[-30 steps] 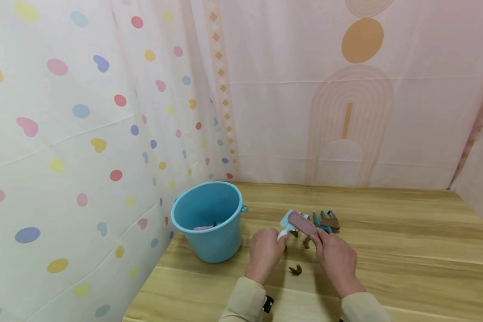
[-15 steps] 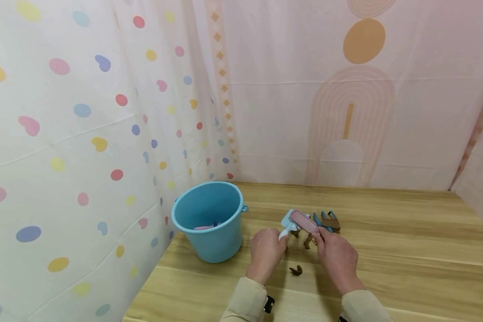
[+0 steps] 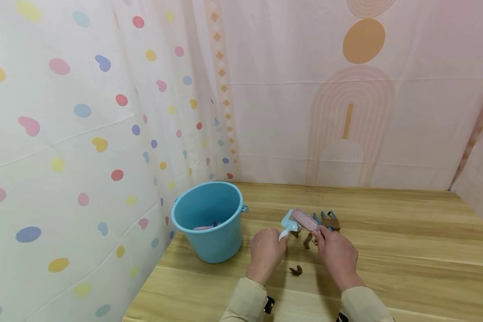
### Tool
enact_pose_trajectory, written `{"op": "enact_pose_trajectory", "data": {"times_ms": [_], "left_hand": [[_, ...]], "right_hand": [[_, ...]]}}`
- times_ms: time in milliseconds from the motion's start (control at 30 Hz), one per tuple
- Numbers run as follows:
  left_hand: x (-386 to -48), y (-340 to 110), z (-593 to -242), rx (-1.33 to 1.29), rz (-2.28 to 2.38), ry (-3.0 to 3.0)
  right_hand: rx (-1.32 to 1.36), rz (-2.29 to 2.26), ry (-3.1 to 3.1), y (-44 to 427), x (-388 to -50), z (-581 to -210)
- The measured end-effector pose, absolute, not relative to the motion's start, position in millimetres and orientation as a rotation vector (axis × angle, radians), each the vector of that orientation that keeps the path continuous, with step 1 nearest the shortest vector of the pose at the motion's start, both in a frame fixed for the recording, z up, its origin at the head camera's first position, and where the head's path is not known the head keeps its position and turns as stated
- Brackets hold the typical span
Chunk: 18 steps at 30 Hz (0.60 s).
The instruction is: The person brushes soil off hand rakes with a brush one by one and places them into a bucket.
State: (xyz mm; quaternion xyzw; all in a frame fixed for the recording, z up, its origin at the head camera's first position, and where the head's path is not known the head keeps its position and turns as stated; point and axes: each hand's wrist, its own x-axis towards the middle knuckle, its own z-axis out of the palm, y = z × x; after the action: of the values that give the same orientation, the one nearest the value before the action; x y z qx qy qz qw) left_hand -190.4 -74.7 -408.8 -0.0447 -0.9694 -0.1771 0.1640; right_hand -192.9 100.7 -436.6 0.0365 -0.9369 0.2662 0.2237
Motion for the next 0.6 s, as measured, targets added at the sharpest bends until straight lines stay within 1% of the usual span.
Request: {"op": "enact_pose_trajectory", "data": {"times_ms": [333,600], "left_hand": [[-189.7,-75.5,-406.6,-0.134,-0.521,-2.763],[-186.8,-75.0,-405.7,-0.164,-0.571,-2.788]], "right_hand": [[0.111,0.767,-2.579,104.0,-199.2,-435.1],[0.029,0.841,-2.61,124.9,-204.0,-433.9]]}}
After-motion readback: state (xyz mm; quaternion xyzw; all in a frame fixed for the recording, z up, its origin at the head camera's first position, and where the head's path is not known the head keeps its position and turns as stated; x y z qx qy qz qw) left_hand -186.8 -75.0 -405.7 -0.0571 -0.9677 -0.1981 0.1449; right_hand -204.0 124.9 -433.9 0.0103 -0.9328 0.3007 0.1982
